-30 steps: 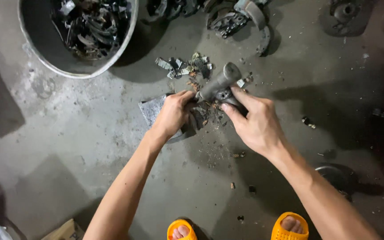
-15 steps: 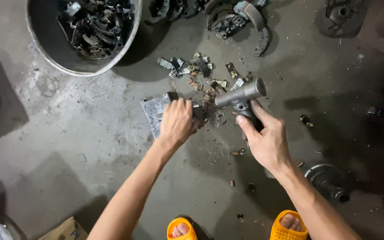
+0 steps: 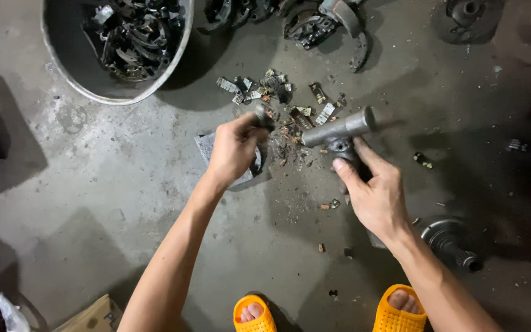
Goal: Dismantling and cleaning metal motorcycle brake components by striking them with a hammer on a workshop floor.
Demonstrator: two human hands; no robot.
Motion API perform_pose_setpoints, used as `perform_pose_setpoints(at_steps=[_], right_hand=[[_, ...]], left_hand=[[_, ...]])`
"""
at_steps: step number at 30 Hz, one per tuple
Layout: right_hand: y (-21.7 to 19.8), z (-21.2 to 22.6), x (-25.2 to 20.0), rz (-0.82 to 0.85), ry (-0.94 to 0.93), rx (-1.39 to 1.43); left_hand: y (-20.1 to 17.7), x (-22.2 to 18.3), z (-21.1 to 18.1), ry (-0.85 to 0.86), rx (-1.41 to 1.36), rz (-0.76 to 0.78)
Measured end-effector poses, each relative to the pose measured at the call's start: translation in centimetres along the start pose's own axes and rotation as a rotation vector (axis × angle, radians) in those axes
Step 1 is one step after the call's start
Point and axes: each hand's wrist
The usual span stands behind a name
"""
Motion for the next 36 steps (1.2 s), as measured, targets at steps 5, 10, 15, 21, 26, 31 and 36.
perform_pose_setpoints(at_steps=[5,10,15,21,26,31,36], right_hand=[[-0.2,0.3,-0.7,-0.018,0.003,0.031],[-0.6,0.4,-1.3,-0.008,0.010,0.034],[-0.7,0.4,-1.4,0.013,0.000,0.051],[-0.6,0.8,-1.5,0.028,-0.034,0.058],[-0.6,0.7,-2.1,-0.035,-0.091,-0.053],[1.1,-0.2,-1.7,-0.141,-0.306,-0.101],[0.1,1.2,-1.5,0.009,-0.373,-0.158]], left_hand=[[1.2,0.1,2.3,0.158,0.175,0.187],[0.9,0.0,1.4,0.163,0.176,0.303],[0.7,-0.1,1.8,0.200,0.182,0.301],[0.7,-0.1,1.9,0.192,0.178,0.356],[0.8,-0.2,1.3,0.184,0.203,0.416],[1.7,-0.4,2.6,0.205,0.279,0.462],[1.7,-0.6,1.7,0.181,0.313,0.448]])
Point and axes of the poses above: each hand's wrist, its own x-axis towards the middle knuckle, its own y-axis out of the palm, z = x × y, and after that the axes turned 1 degree about y, right-handed
